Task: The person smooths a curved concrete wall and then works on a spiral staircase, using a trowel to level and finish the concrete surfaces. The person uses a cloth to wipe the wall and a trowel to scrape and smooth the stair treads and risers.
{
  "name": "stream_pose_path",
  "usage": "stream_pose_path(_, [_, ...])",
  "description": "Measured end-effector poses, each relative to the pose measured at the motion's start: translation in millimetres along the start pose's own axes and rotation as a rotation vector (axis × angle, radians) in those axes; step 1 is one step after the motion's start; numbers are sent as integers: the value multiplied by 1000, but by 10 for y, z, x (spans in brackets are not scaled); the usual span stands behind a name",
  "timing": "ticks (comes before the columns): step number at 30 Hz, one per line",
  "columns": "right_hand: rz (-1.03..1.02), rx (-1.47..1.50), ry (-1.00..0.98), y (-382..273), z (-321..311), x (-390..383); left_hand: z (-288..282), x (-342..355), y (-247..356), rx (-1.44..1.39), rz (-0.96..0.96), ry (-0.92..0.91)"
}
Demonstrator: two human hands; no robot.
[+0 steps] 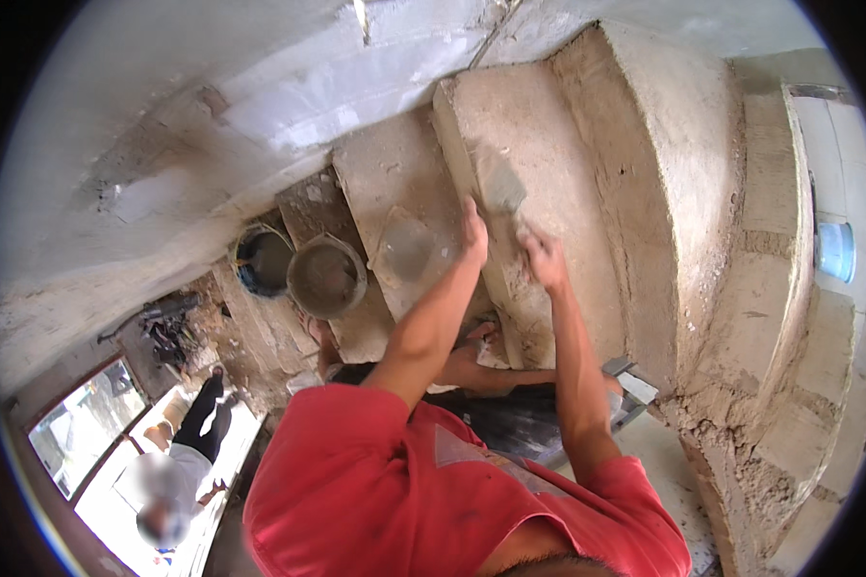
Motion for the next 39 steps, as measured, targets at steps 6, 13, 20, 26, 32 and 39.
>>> stream_pose_path(6, [170, 388, 392, 372, 318, -749, -617, -795, -404, 205, -262, -7])
stream_pose_path(13, [243, 414, 554, 401, 588, -1371, -1533, -521, -534, 447, -272, -137])
stream_pose_path(20, [78, 357, 513, 402, 1253, -1662, -1493, -1229, 922, 583, -66, -308])
stream_pose_path(26, [345, -58, 416, 880, 2002, -1715, -866, -2445, 3496, 735, 616, -481])
stream_pose_path(32, [460, 4, 141, 1254, 2784, -1829, -352, -4520, 5174, 388, 1108, -953])
stream_pose_path(39, [497, 93, 64, 1466, 3018, -1398, 20, -6177, 5629, -568, 833, -1674])
Point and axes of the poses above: each hand's wrist, its own x-axis towards the middle knuckle, its own z-axis out of the palm, y = z × x, the point moved 7 cm from there along x, towards the middle knuckle, and after that the axes turned 2 degrees about -z, right-handed, at the moved point
